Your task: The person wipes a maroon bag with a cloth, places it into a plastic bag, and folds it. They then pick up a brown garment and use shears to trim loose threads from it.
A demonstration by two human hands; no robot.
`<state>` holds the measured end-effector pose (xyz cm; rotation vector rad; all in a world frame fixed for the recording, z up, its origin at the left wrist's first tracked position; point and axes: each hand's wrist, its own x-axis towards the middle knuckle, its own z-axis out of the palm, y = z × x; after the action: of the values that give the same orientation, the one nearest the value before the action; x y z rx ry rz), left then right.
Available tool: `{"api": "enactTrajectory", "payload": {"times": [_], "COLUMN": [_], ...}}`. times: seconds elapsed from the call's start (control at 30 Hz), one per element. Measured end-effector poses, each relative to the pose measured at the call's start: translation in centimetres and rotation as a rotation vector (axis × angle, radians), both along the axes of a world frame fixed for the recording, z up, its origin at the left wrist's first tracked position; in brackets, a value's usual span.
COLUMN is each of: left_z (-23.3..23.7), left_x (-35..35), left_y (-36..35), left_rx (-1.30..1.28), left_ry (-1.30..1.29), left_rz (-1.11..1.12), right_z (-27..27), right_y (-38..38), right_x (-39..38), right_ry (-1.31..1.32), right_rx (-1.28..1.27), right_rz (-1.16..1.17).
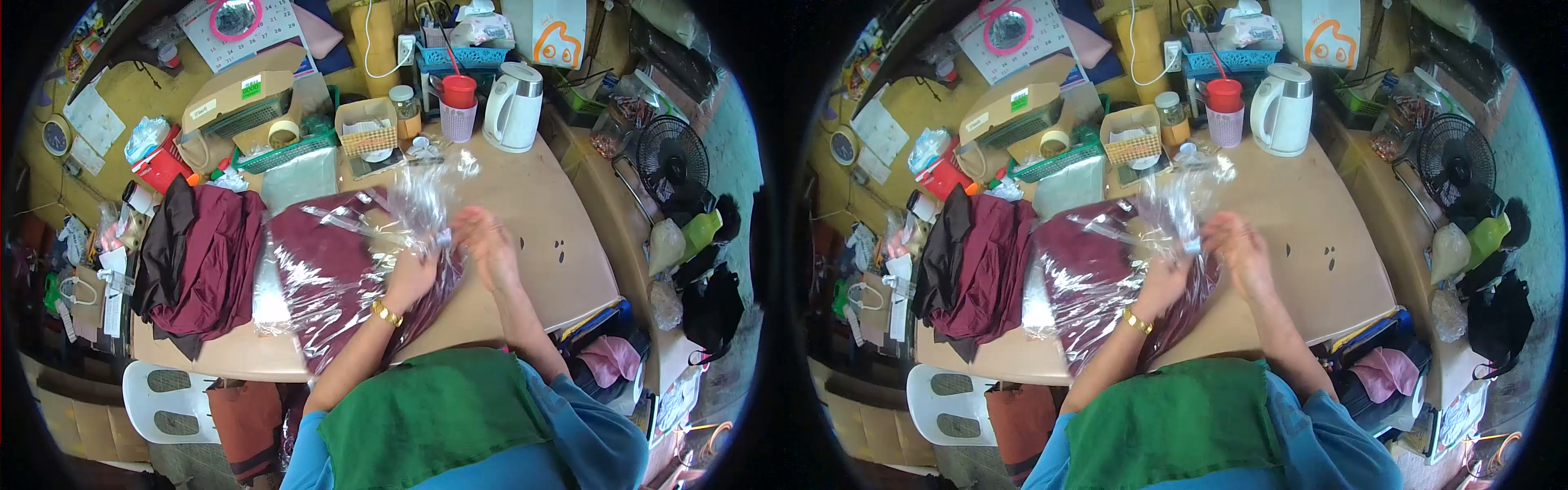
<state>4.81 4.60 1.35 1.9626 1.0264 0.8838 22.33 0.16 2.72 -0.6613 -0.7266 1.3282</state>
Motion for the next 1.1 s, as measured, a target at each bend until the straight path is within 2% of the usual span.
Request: {"api": "enactTrajectory", "payload": {"times": [0.03, 0.07, 0.1, 0.13, 0.17, 0.2, 0.23, 0.27, 0.3, 0.37, 0.43, 0.5, 0.6, 0.67, 0.7, 0.73, 0.8, 0.83, 0.9, 0.93, 0.97, 1.03, 1.1], "left_z": [4.8, 9.1, 8.7, 15.3, 12.7, 16.4, 17.1, 16.2, 15.4, 9.0, 3.3, -2.2, -3.1, -3.4, -3.7, -2.8, 0.1, 0.4, -0.4, -3.7, -3.7, -3.9, -4.0], "left_x": [0.5, 0.8, -0.7, -0.8, -4.7, -4.9, -6.0, -8.3, -10.2, -11.9, -13.0, -15.6, -18.8, -21.8, -23.1, -22.9, -21.8, -21.7, -22.7, -25.2, -26.7, -29.2, -31.4], "left_y": [-0.3, -0.7, 1.4, -1.8, 0.5, -1.1, -1.4, -1.2, -2.1, -3.2, -5.2, -7.5, -10.5, -10.0, -9.9, -9.6, -7.4, -6.2, -4.9, -4.2, -4.6, -6.1, -7.2], "left_rx": [-0.126, -0.253, -0.254, -0.274, -0.338, -0.058, -0.236, -0.278, -0.596, -0.450, -0.435, -0.731, -0.721, -0.578, -0.483, -0.485, -0.127, -0.125, -0.170, -0.145, -0.136, -0.009, 0.060], "left_ry": [-0.272, -0.545, -0.766, -0.959, -1.115, -1.467, -1.748, -1.730, -1.899, -1.985, -1.429, -1.438, -1.332, -1.190, -1.116, -1.115, -0.791, -0.794, -0.458, -0.605, -0.608, -0.689, -0.590], "left_rz": [0.038, 0.075, 0.107, 0.233, 0.297, -0.273, -0.575, -0.683, -0.787, -0.046, 0.216, 0.500, 0.452, 0.645, 0.733, 0.739, 0.918, 0.929, 0.765, 0.710, 0.722, 0.998, 1.086], "right_z": [-0.5, 0.8, 2.5, 4.5, 6.2, 7.3, 8.8, 10.4, 11.1, 10.9, 8.5, 4.5, -1.6, -1.1, -0.4, 0.2, 0.2, -0.9, -3.5, -3.3, -3.2, -3.2, -3.2], "right_y": [0.2, -1.0, -2.0, -3.0, -3.8, -4.5, -5.3, -6.1, -6.4, -6.1, -5.3, -4.7, -4.4, -4.1, -4.3, -4.3, -4.2, -4.0, -3.5, -3.2, -2.9, -3.1, -3.2], "right_x": [0.7, 1.4, 1.0, 0.3, -0.5, -1.1, -1.6, -2.1, -2.4, -2.9, -3.2, -2.5, -0.2, -0.2, -1.0, -2.1, -4.5, -5.0, -5.9, -5.4, -4.8, -4.0, -4.0], "right_ry": [-0.087, -0.052, -0.053, -0.203, -0.354, -0.451, -0.454, -0.818, -1.182, -1.484, -1.728, -1.787, -1.859, -1.878, -1.879, -1.849, -1.816, -1.818, -1.965, -1.948, -1.946, -1.946, -1.951], "right_rx": [0.094, 0.102, 0.101, 0.132, 0.163, 0.224, 0.218, 0.317, 0.416, 0.378, 0.296, 0.193, 0.114, 0.032, 0.034, 0.078, 0.153, 0.162, 0.251, 0.245, 0.262, 0.251, 0.279], "right_rz": [-0.291, -0.305, -0.306, -0.396, -0.485, -0.498, -0.497, -0.502, -0.495, -0.430, -0.307, -0.119, 0.088, 0.202, 0.211, 0.123, 0.000, 0.010, -0.002, 0.010, 0.015, 0.064, 0.095]}}
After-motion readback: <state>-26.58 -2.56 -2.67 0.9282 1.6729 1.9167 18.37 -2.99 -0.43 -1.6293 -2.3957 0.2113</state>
